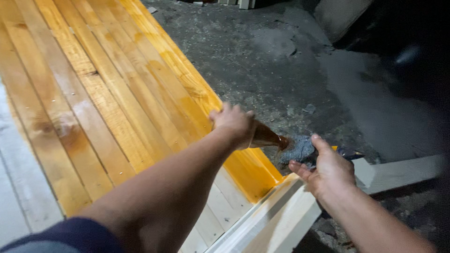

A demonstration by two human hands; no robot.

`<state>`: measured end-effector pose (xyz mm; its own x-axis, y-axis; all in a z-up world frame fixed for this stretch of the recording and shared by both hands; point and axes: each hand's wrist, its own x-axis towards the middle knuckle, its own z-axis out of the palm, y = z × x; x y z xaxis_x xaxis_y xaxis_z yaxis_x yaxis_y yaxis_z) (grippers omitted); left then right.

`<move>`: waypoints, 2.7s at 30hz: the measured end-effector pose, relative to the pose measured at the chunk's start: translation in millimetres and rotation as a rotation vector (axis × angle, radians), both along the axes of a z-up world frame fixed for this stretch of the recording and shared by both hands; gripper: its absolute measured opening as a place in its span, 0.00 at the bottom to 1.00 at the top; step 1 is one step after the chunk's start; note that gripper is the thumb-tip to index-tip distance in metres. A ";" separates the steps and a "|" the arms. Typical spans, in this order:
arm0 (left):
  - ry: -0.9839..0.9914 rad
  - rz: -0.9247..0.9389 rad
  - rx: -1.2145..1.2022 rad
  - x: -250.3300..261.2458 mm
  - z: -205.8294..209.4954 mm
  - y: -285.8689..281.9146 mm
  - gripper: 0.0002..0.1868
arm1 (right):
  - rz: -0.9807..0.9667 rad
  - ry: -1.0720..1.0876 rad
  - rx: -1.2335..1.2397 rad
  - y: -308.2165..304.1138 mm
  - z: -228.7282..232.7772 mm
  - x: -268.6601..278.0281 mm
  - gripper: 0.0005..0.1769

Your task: The person applies a liquid from a bottle onto a wooden surface and spreads it using a brush and a sponge. They repeat these actions across different sections of the wooden planks.

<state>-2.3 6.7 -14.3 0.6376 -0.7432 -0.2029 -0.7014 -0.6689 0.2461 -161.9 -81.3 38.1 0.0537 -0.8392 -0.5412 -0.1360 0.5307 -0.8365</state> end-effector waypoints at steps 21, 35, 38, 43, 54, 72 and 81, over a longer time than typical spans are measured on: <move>0.643 0.362 -0.544 -38.0 -23.5 -35.2 0.54 | 0.496 -0.001 -0.359 -68.1 28.7 -21.8 0.29; 0.590 0.350 -0.581 -34.1 -51.1 -23.4 0.51 | 1.106 0.812 -0.798 -121.1 37.2 -30.3 0.23; 0.581 0.364 -0.576 -31.0 -56.6 -15.2 0.51 | 1.278 0.827 -0.895 -137.6 36.9 -19.8 0.22; 0.549 0.407 -0.493 -28.2 -63.3 -2.0 0.54 | 1.201 0.957 -0.798 -138.5 48.2 -6.5 0.22; 0.622 0.402 -0.516 -34.3 -67.3 -6.4 0.52 | 0.832 0.976 -0.912 -142.0 31.4 -48.9 0.23; 0.741 0.260 -0.485 -59.4 -41.9 -33.6 0.53 | 1.493 1.464 -1.037 -82.0 7.0 -81.2 0.31; 0.611 0.321 -0.441 -46.0 -55.9 -2.5 0.55 | 1.656 1.718 -0.742 -99.2 23.3 -14.5 0.13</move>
<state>-48.3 4.2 -70.2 0.7047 -0.6357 -0.3151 -0.1491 -0.5669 0.8102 -176.4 -180.5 61.4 0.5759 -0.5810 -0.5752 -0.3665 -0.8124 0.4536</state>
